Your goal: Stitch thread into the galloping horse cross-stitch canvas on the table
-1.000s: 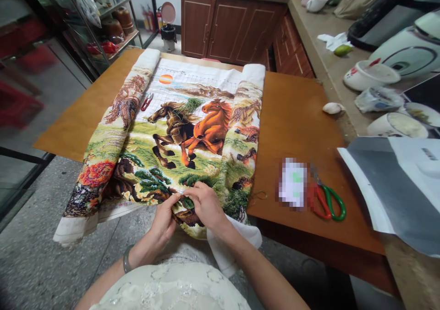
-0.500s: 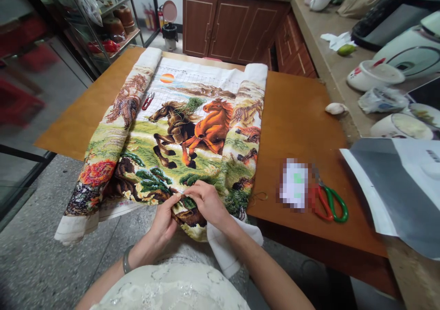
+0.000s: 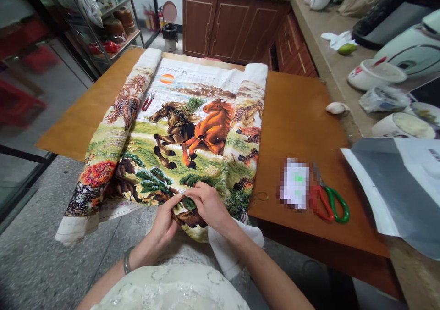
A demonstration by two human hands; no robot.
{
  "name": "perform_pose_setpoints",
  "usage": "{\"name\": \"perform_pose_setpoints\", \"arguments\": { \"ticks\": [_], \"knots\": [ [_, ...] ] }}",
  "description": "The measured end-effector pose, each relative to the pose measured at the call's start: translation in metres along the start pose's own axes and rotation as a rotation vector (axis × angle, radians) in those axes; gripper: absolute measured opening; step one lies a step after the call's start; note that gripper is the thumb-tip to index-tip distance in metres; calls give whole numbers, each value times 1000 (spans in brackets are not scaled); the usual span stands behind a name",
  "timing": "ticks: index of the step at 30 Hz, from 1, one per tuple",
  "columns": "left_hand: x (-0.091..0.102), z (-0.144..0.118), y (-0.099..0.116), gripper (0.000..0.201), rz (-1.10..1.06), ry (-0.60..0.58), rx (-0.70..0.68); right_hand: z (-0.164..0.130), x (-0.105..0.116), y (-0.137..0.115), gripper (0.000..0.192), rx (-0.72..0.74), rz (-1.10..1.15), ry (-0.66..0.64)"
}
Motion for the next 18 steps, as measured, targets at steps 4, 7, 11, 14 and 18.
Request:
{"name": "perform_pose_setpoints", "arguments": {
  "ticks": [4, 7, 11, 14, 18],
  "knots": [
    [1, 0, 1, 16, 11, 2, -14, -1, -2, -2, 28, -2, -93, -17],
    [2, -2, 1, 17, 1, 21, -24, -3, -6, -4, 28, -10, -188, -57],
    [3, -5, 4, 25, -28, 57, -66, 1, -16, -7, 25, -35, -318, -109],
    [4, -7, 6, 28, -11, 68, -92, 7, -17, -14, 21, -40, -376, -40],
    [2, -13, 10, 21, 28, 64, -106, -13, -13, -33, 18, 58, -269, 211]
  ]
}}
Point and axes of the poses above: each hand's wrist, its own z-axis towards the middle knuckle, its own x-axis out of the back of the hand, y = z × x, the point moved 9 cm from there along z, towards the middle knuckle, and after that the axes turned 12 degrees about x, right-handed, at the moved point
